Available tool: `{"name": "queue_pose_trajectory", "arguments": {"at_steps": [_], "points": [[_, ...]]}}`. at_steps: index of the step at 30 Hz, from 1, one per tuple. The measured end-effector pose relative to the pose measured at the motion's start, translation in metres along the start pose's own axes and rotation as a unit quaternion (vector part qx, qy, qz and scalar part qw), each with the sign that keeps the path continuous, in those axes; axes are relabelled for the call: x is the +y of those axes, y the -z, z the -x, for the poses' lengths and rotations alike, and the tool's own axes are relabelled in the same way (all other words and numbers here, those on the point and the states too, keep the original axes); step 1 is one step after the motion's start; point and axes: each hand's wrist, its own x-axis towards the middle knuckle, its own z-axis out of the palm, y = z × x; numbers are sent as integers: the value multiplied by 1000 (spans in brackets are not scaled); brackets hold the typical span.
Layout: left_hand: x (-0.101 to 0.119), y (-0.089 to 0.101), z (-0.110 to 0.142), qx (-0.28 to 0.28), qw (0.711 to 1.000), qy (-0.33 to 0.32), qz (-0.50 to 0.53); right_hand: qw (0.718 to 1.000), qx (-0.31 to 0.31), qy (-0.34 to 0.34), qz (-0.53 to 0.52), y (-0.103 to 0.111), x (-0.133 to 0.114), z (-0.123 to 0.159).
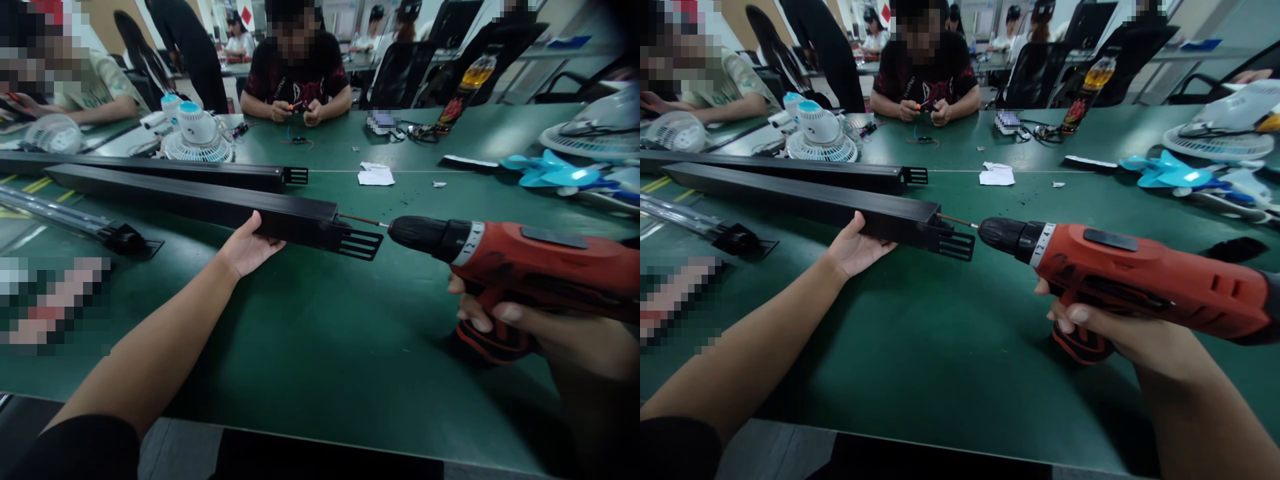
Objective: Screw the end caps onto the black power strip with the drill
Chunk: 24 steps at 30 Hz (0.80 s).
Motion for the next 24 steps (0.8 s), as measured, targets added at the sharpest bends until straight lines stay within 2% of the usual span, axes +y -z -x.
{"name": "queue_pose_trajectory", "arguments": {"at_steps": [6,11,15,20,24], "points": [[-2,0,-1,2,1000,-9,-7,1000,15,-7,4,2,3,1],[-1,0,-1,0,1000,7,-4,1000,5,-10,4,-2,-2,-1],[-1,0,0,4,1000,1,-4,1000,28,2,11,-5,-4,-1],[-3,-3,0,18,1000,-11,-12,1000,3,-19,-13,-2,-4,0],[-2,-2,-1,9,1000,-10,-10,1000,4,11,4,-3,-6,-2]]}}
